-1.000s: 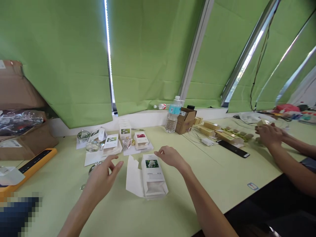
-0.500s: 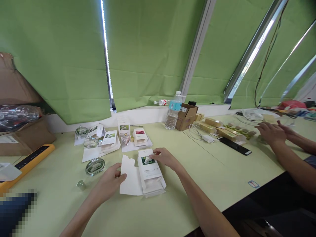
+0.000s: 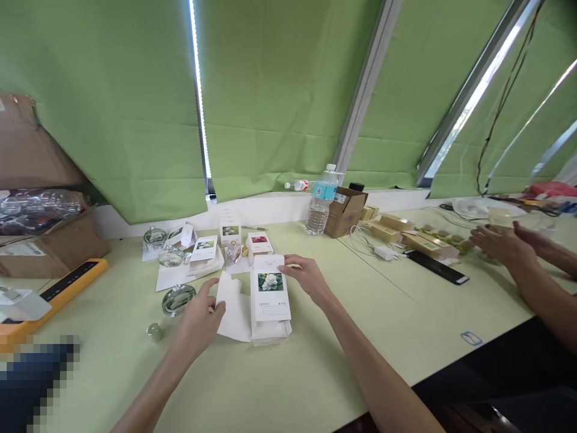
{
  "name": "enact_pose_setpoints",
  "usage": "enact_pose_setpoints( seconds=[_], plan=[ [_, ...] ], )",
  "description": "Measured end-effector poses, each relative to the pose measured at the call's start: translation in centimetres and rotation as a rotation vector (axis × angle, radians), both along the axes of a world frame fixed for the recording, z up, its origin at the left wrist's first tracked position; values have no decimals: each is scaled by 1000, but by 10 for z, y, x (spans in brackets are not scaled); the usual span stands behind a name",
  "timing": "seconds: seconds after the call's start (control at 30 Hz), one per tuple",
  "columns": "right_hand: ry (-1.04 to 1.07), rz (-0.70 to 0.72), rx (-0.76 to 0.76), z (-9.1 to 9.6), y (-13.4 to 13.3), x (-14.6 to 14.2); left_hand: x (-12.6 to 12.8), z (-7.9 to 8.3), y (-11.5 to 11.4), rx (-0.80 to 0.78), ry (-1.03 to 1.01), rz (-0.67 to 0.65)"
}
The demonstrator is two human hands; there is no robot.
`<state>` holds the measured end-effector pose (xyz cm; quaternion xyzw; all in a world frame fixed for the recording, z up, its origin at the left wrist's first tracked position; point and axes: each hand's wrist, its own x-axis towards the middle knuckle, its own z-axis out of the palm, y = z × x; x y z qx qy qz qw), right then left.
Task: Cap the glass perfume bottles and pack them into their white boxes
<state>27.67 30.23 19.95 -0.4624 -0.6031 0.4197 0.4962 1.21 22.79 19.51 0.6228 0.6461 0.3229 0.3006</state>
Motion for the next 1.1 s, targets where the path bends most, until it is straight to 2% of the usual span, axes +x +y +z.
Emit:
enact_pose_setpoints(
  seconds=[0.2, 0.47, 0.63, 0.73, 0.83, 0.93, 1.0, 1.1],
  plan=[
    [143, -43, -26, 2, 1, 4, 14, 14, -12, -122, -254, -17],
    [249, -146, -5, 11, -5, 5, 25, 10, -12, -179, -558, -24],
    [265, -134, -6, 14, -11, -3, 33, 15, -18, -261, -686, -111],
    [266, -117, -8, 17, -15, -7, 34, 14, -18, -255, -688, -126],
    [266, -94, -8, 20, -19, -12, 31, 11, -14, -121, -569, -52],
    [271, -65, 5, 22, -24, -19, 24, 17, -13, -9, -497, -32],
    [277, -51, 15, 22, -27, -26, 20, 26, -15, -25, -521, -66],
    [259, -46, 37, 21, -30, -38, 18, 42, -22, -146, -559, -111]
  ],
)
